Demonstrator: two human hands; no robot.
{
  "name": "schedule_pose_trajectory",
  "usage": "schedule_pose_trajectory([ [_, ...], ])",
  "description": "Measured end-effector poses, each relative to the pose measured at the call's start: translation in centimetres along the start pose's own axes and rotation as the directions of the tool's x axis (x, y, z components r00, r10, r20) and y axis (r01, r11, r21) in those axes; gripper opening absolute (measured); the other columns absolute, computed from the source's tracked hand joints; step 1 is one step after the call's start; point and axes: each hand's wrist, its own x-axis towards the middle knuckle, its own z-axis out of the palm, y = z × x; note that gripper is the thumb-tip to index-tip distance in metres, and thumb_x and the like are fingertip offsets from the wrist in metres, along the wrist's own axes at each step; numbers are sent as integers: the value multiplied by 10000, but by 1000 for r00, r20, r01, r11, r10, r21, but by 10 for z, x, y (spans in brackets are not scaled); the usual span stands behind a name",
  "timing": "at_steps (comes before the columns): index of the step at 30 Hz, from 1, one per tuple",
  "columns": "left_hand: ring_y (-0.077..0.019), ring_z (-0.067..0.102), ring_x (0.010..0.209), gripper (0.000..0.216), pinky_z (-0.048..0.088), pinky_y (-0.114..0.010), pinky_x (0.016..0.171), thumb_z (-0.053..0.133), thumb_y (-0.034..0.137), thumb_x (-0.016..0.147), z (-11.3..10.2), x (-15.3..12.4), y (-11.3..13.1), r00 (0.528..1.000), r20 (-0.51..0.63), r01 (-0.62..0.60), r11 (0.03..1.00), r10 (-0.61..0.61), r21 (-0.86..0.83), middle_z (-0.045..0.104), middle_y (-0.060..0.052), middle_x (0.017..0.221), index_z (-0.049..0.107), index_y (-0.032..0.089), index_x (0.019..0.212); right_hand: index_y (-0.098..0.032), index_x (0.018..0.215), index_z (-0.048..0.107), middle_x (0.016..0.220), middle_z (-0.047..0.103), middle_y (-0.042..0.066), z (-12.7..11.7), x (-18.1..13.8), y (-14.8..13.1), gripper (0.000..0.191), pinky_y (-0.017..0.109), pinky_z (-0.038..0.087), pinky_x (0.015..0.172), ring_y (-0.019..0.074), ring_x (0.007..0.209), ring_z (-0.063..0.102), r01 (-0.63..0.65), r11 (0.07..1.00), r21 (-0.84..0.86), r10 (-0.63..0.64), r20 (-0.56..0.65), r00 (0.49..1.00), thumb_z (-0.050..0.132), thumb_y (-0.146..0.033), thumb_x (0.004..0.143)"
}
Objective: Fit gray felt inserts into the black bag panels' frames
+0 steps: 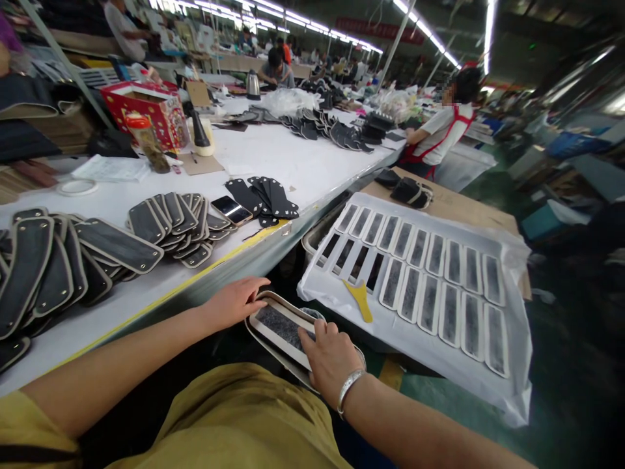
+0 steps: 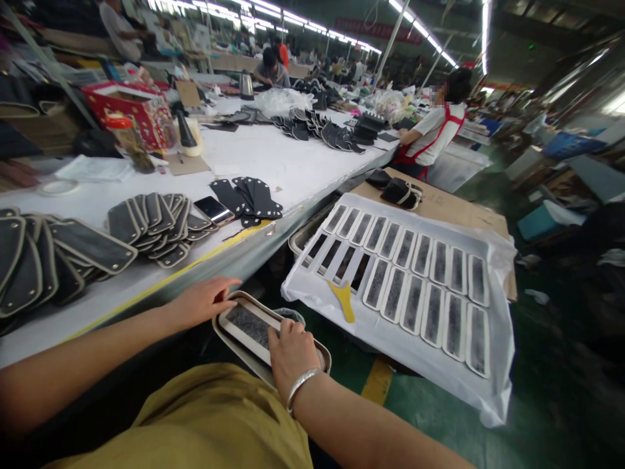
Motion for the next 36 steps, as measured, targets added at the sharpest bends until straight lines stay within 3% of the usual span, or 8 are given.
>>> schedule_pose_trajectory([
  [2,-207,549,960,336,419,-329,887,502,408,865,2,-12,7,967,-64,-249,968,249,-3,608,-79,1011,551,170,1098,-243,1260,442,1086,490,158,0,-1,1,490,369,480,612,291,878,530,-5,1000,7,5,-2,1000,563,-307,789],
  [4,-220,513,1015,296,383,-352,937,558,421,835,9,-23,17,847,21,-532,846,532,34,593,-90,1061,592,175,997,-241,1263,440,1080,491,157,0,-2,0,490,366,479,615,291,883,528,-7,1000,14,7,1,1000,559,-318,795],
  [7,-210,513,950,118,402,-357,866,544,275,860,26,-32,27,720,184,-692,710,669,130,598,-78,1042,626,190,864,-236,1273,427,1076,489,161,0,-2,-1,512,364,473,619,296,897,522,-12,1000,22,12,12,1000,568,-338,791],
  [13,-205,500,873,136,420,-325,730,516,217,875,38,-30,30,728,246,-684,697,639,214,580,-59,1077,619,193,789,-265,1317,404,1155,473,171,-4,-4,8,751,429,469,690,336,954,523,28,994,110,-30,16,999,690,-458,650],
  [17,-191,502,835,85,414,-281,649,544,203,848,29,-28,30,733,280,-675,712,620,192,580,-65,1036,596,182,784,-220,1425,222,1212,505,172,-21,-10,32,1017,452,433,852,329,1031,541,42,897,441,-78,63,995,660,-635,606],
  [23,-185,504,825,87,401,-282,643,534,171,845,26,-28,30,725,236,-685,716,647,139,591,-61,987,588,187,780,-145,980,548,933,651,87,-13,-29,74,435,298,496,671,205,797,627,-204,605,770,90,189,978,514,-540,798],
  [29,-182,504,822,135,380,-301,688,519,194,859,28,-20,27,719,226,-689,717,658,103,600,-36,937,579,189,738,-156,803,558,711,569,-2,8,-34,75,203,248,500,474,139,583,584,-304,365,880,-140,374,917,493,-346,829],
  [36,-214,468,778,64,335,-315,639,609,259,794,35,-14,44,730,217,-683,711,649,171,563,-57,865,587,217,836,-153,836,520,745,566,12,-1,-16,63,118,219,459,396,120,538,552,-349,562,750,28,405,914,427,-224,845],
])
